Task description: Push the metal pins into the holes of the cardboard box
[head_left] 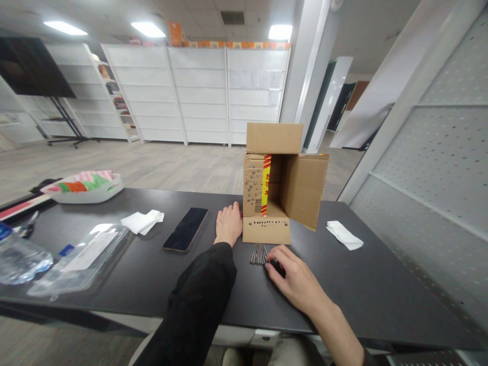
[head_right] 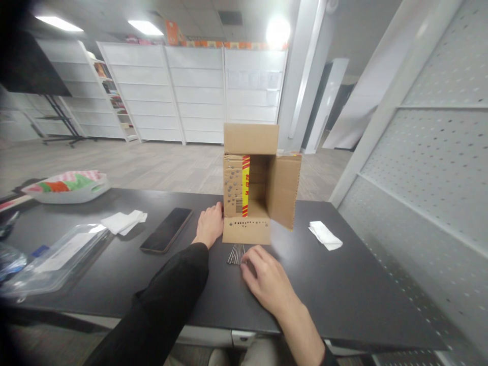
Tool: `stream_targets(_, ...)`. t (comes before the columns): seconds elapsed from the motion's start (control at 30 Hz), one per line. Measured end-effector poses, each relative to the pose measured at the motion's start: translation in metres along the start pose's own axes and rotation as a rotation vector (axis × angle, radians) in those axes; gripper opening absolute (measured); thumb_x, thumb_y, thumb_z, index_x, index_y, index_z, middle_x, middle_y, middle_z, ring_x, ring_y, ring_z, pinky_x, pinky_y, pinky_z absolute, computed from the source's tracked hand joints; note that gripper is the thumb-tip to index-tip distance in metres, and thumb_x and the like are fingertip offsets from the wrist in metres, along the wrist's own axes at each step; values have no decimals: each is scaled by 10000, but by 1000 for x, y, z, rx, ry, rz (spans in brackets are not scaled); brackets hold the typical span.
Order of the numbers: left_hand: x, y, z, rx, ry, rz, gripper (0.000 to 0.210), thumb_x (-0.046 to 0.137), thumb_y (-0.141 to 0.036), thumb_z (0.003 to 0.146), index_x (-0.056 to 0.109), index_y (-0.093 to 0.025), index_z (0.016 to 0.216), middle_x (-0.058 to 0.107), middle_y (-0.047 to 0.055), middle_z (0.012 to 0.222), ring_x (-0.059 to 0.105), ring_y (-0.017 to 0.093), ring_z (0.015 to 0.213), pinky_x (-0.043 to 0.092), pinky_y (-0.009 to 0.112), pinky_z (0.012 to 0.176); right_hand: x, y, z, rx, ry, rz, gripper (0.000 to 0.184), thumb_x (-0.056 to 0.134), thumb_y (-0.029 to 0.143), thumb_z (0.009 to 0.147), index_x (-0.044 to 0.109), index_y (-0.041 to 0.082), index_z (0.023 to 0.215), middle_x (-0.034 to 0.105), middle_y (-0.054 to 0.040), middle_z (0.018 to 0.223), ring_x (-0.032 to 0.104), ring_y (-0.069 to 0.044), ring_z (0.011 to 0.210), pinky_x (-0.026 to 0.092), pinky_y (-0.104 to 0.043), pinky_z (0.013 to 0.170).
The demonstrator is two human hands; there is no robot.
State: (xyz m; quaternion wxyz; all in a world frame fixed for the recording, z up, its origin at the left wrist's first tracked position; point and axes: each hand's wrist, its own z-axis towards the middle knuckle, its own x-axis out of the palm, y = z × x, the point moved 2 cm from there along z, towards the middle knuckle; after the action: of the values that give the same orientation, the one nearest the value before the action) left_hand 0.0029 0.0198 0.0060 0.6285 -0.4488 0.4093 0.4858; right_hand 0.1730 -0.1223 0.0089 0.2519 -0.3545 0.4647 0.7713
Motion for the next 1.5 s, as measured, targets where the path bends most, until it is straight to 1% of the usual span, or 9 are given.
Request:
stream_targets(0.23, -1, 0, 0, 13, -1, 2, 285, 334, -281, 952, 516, -143, 1122, 657, 159, 1073, 603, 280, 1042, 411, 389, 871, 5, 1, 5, -22, 16, -34, 90, 510, 193, 912, 572, 226, 969, 600, -48, 1005, 593, -191, 915, 482, -322, 821)
stream_targets(0.47, 2, 1, 1, 10, -9, 8, 252, 346, -267, 950, 517, -150, 1093, 663, 145, 1058, 608, 269, 1025, 412, 383, 861, 4, 9, 15, -57, 9, -70, 87, 568, 214, 894, 597, 213, 976, 598, -64, 995, 554, -223, 948, 455, -370, 857)
stream_targets(0.7, 0, 1, 1, 2, 5, 6, 277, 328, -278, 958, 519, -148, 1111, 660, 149, 1081, 600, 260, 1040, 412, 379, 868, 4, 15, 31, -65, 63, -130, 175, 618, 283, 873, 611, 210, 1032, 621, -76, 1022, 538, -251, 996, 432, -402, 875)
stream_targets(0.87, -1, 0, 0, -15, 23, 10, 288, 323, -264, 958, 513, -149, 1141, 660, 149, 1093, 594, 252, 1061, 407, 375, 892, 7, 19, 40, -79, 49, -133, 236, 636, 322, 860, 609, 217, 1069, 645, -77, 1038, 528, -264, 1037, 406, -418, 886)
stream_targets(1.07, 0, -1, 1, -5, 13, -5, 279, 331, -258, 955, 515, -145, 1133, 662, 151, 1086, 598, 262, 1058, 404, 382, 880, 13, 15, 37, -24, 40, -92, 333, 673, 314, 825, 584, 214, 1129, 646, -72, 1101, 521, -264, 1065, 386, -432, 921)
stream_targets(1.17, 0, -1, 1, -2, 5, 0, 280, 324, -253, 955, 516, -145, 1128, 664, 149, 1082, 601, 262, 1048, 409, 383, 876, 13, 15, 35, -17, 43, -77, 334, 663, 309, 829, 580, 221, 1141, 644, -75, 1108, 516, -269, 1069, 377, -445, 928)
stream_targets(1.3, -2, -1, 0, -14, 28, 7, 290, 320, -249, 955, 513, -142, 1143, 658, 157, 1103, 594, 254, 1069, 409, 377, 891, 14, 15, 34, -14, 41, -60, 326, 656, 292, 825, 582, 228, 1135, 642, -75, 1100, 516, -266, 1068, 376, -440, 926)
stream_targets(1.5, -3, -1, 0, -15, 29, 8, 292, 321, -259, 956, 509, -147, 1150, 659, 156, 1105, 591, 256, 1072, 408, 378, 895, 16, 13, 33, -14, 36, -60, 362, 681, 294, 803, 576, 235, 1144, 642, -78, 1097, 514, -274, 1057, 378, -442, 918)
